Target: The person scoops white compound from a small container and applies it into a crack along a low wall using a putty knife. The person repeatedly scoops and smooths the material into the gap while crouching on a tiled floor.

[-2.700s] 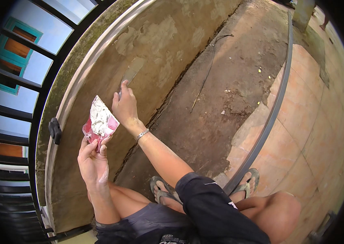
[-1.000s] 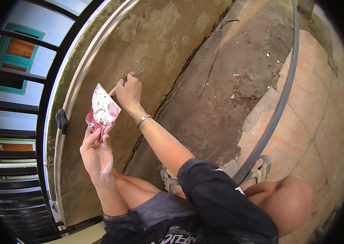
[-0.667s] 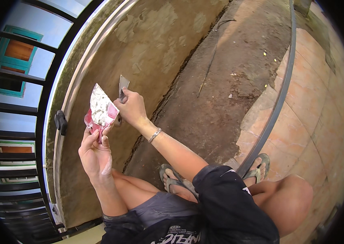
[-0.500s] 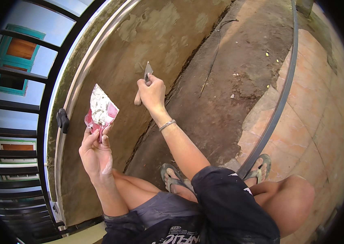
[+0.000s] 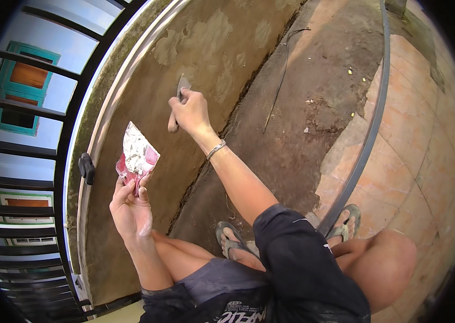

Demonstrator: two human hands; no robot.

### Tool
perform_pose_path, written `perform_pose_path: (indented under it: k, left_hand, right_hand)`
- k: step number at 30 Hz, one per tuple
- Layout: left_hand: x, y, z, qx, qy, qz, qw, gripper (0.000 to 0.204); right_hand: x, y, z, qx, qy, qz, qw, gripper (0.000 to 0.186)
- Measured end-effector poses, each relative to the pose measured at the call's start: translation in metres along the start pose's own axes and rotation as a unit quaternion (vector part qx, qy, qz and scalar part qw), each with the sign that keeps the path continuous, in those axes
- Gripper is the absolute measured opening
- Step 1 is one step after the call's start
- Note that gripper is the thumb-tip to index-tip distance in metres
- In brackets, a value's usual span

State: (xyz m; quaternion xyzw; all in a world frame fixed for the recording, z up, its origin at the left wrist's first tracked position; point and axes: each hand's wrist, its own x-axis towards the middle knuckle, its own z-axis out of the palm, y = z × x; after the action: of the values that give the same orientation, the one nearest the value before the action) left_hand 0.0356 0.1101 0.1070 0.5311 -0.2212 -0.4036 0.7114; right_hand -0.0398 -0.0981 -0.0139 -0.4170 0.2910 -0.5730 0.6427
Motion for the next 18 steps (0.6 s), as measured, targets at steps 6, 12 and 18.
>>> perform_pose_path:
  k: [6,12,18]
  left_hand:
    - [0.003,-0.001,0.006,-0.005,0.016,-0.011,1.000,0.042]
    - [0.005,-0.004,0.004,-0.003,0.006,-0.013,1.000,0.043]
    - [0.009,-0.008,0.009,0.003,0.003,-0.020,1.000,0.047]
  right_hand:
    - [0.028,-0.023,-0.021,-0.065,-0.005,0.010,0.998,0.057]
    - [0.128,-0.063,-0.046,-0.147,0.194,-0.104,0.964,0.052]
    - [0.079,-0.040,-0.023,-0.159,-0.047,-0.062,0.984,0.057]
